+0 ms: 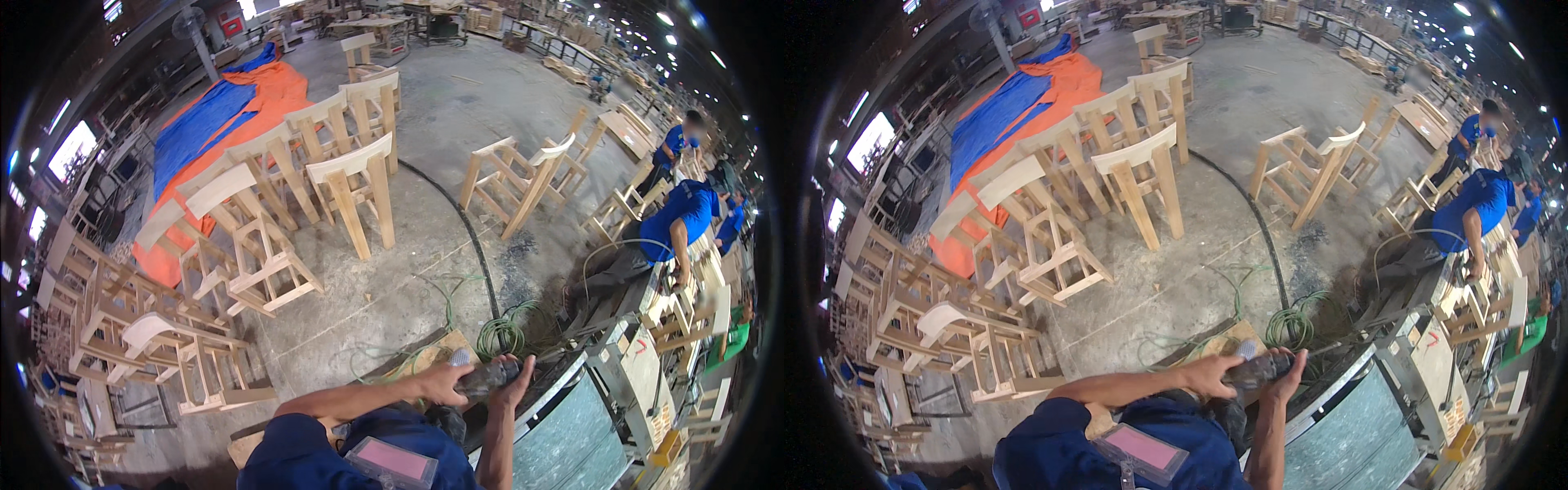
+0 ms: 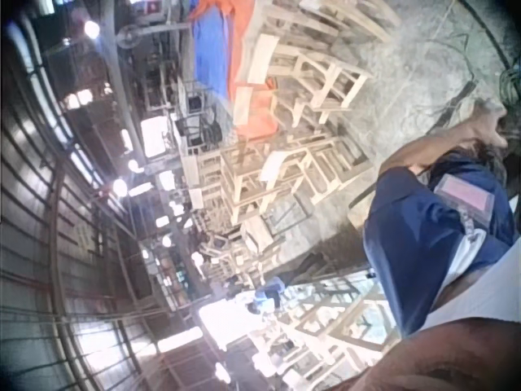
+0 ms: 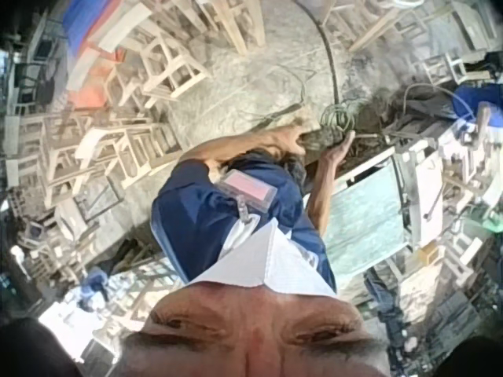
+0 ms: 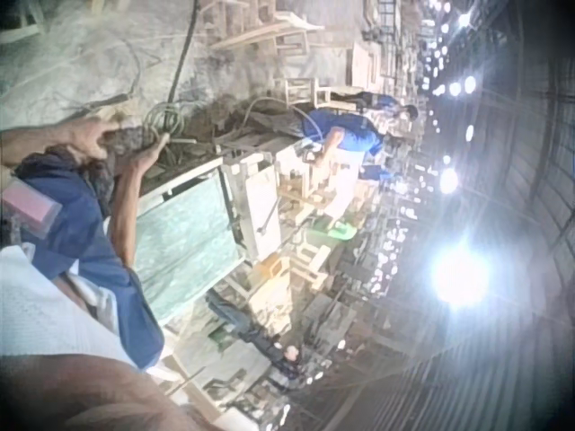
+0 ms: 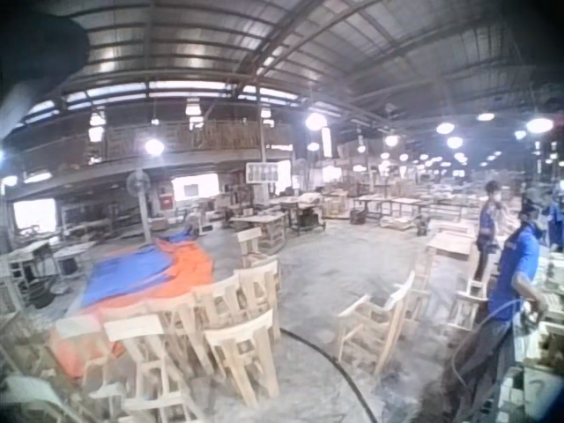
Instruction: The person assembles wooden chair frames in a factory setting. They use a pneumatic drill to drive screws into pre-drilled holes, joining various wooden components together. The person handles multiple chair frames, positioning them on a workbench and moving them to a stacking area after assembly.
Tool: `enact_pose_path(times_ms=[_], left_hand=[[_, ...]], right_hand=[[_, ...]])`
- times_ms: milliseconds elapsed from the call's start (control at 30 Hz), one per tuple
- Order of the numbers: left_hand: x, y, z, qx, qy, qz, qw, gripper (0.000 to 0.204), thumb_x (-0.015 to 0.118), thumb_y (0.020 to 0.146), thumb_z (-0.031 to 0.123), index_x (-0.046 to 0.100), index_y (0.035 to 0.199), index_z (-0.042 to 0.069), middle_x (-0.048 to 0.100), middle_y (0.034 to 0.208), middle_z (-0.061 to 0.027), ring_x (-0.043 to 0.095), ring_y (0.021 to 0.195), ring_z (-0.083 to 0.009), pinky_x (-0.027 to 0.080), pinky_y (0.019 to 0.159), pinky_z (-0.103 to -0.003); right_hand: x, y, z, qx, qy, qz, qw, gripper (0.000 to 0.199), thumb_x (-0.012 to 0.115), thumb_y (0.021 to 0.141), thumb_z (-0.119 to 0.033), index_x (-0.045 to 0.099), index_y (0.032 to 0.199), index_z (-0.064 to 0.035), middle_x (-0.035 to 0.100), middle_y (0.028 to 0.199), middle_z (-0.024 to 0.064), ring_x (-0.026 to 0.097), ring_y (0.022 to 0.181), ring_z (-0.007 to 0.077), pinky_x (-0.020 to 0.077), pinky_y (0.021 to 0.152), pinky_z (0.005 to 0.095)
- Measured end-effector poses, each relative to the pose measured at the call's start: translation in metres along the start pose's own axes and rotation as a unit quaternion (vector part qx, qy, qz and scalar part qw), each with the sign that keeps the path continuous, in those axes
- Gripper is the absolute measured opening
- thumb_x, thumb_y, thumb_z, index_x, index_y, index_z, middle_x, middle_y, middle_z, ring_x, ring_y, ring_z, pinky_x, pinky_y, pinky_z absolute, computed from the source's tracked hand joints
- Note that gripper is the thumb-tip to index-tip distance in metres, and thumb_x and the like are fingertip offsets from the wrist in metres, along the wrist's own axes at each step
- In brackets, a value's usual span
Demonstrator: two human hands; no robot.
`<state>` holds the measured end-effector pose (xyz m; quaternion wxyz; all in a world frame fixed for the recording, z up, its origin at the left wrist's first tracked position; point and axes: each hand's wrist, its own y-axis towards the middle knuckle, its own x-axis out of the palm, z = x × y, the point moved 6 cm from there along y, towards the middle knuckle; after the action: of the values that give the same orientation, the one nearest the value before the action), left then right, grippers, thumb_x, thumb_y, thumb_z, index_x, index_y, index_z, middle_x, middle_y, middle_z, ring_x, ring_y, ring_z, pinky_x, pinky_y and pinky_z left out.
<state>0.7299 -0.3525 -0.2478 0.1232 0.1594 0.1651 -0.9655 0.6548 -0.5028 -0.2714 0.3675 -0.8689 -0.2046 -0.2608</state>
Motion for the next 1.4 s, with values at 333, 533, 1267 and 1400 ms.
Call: enact_pose_path(times_ms=[333,533,1267,1400], left_hand=[[-0.196,0.094,0.010,-0.044,0.487,0.007,0.872,0.074,0.071,0.078,0.026,0.039,0.143,0.014,0.060,0.092,-0.0139,0.067,0.074,-0.0306,0.056,0.061,-0.043],[-0.284,0.149,0.006,-0.003,0.600,-0.084,0.795,0.064,0.072,0.077,0.023,0.043,0.133,0.014,0.060,0.091,-0.0129,0.066,0.074,-0.0329,0.053,0.060,-0.045],[-0.192,0.228,-0.181,-0.413,-0.263,0.250,0.835,0.047,0.072,0.078,0.019,0.055,0.119,0.004,0.052,0.060,-0.0046,0.050,0.043,-0.0132,0.041,0.035,-0.031],[-0.223,0.275,-0.208,-0.425,-0.263,0.275,0.822,0.049,0.073,0.075,0.018,0.056,0.118,0.002,0.052,0.060,-0.0053,0.050,0.043,-0.0145,0.042,0.035,-0.032]], right_hand=[[-0.136,0.121,-0.031,0.092,-0.117,0.013,0.989,0.033,0.047,0.099,-0.008,0.047,0.129,0.0056,0.061,0.121,0.0241,0.066,0.105,0.0332,0.0581,0.090,0.0383],[-0.170,0.160,-0.076,0.139,-0.258,0.029,0.956,0.037,0.061,0.098,-0.017,0.054,0.127,0.0042,0.068,0.111,0.0184,0.071,0.094,0.0269,0.0616,0.077,0.0367],[-0.052,0.388,-0.168,0.175,-0.281,0.000,0.944,0.031,0.064,0.096,-0.024,0.063,0.116,-0.0003,0.070,0.102,0.0145,0.070,0.079,0.0208,0.0595,0.071,0.0338],[-0.012,0.478,-0.172,0.146,-0.443,-0.055,0.883,0.037,0.059,0.099,-0.031,0.061,0.119,0.0011,0.069,0.090,0.0104,0.065,0.067,0.0146,0.0548,0.059,0.0293]])
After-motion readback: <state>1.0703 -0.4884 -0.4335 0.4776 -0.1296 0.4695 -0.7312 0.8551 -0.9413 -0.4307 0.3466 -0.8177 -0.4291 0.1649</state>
